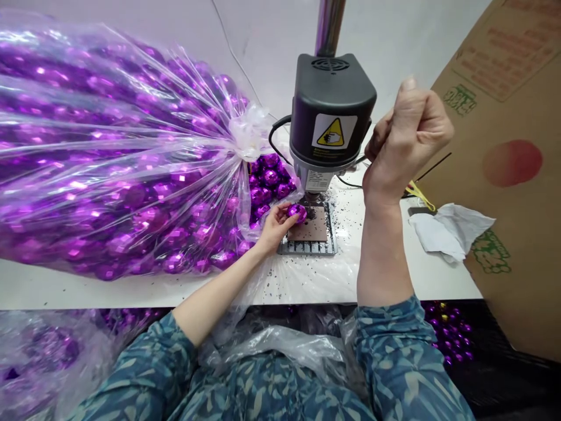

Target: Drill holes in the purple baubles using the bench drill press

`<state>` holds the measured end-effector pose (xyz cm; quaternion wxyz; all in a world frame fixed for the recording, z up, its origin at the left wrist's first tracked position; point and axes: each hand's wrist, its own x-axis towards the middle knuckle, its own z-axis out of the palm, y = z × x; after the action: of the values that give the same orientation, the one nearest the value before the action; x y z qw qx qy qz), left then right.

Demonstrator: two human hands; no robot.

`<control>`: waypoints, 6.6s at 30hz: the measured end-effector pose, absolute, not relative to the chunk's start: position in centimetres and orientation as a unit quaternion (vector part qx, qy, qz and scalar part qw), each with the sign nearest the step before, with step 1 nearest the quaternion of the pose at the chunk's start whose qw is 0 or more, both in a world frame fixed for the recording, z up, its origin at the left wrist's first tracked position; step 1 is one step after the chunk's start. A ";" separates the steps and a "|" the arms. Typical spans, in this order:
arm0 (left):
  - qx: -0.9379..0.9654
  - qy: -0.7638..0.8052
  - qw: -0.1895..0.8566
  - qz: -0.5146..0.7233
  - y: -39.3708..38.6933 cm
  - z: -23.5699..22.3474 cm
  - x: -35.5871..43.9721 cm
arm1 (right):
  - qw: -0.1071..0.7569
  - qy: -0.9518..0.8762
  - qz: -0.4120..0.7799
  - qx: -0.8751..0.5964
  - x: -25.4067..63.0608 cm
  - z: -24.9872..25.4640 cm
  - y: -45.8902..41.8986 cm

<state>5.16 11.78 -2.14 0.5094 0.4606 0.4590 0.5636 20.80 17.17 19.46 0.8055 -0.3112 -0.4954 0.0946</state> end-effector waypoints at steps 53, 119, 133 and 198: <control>0.610 0.435 0.411 0.519 11.5 -3.0 7.1 | 0.870 -0.467 0.063 -0.147 20.5 14.0 13.5; 0.633 0.471 0.352 0.503 5.2 3.6 4.5 | 0.832 -0.492 0.098 -0.236 20.5 17.2 14.5; 0.519 0.482 0.404 0.579 10.6 -4.0 5.9 | 0.838 -0.496 0.102 -0.201 20.8 16.7 14.6; 0.608 0.471 0.365 0.524 11.3 -3.1 7.0 | 0.876 -0.467 0.024 -0.121 21.1 11.3 14.3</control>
<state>6.98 11.31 -3.11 0.3654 0.6082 0.4707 0.5243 21.11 14.34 11.25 0.8756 -0.1209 -0.4670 0.0238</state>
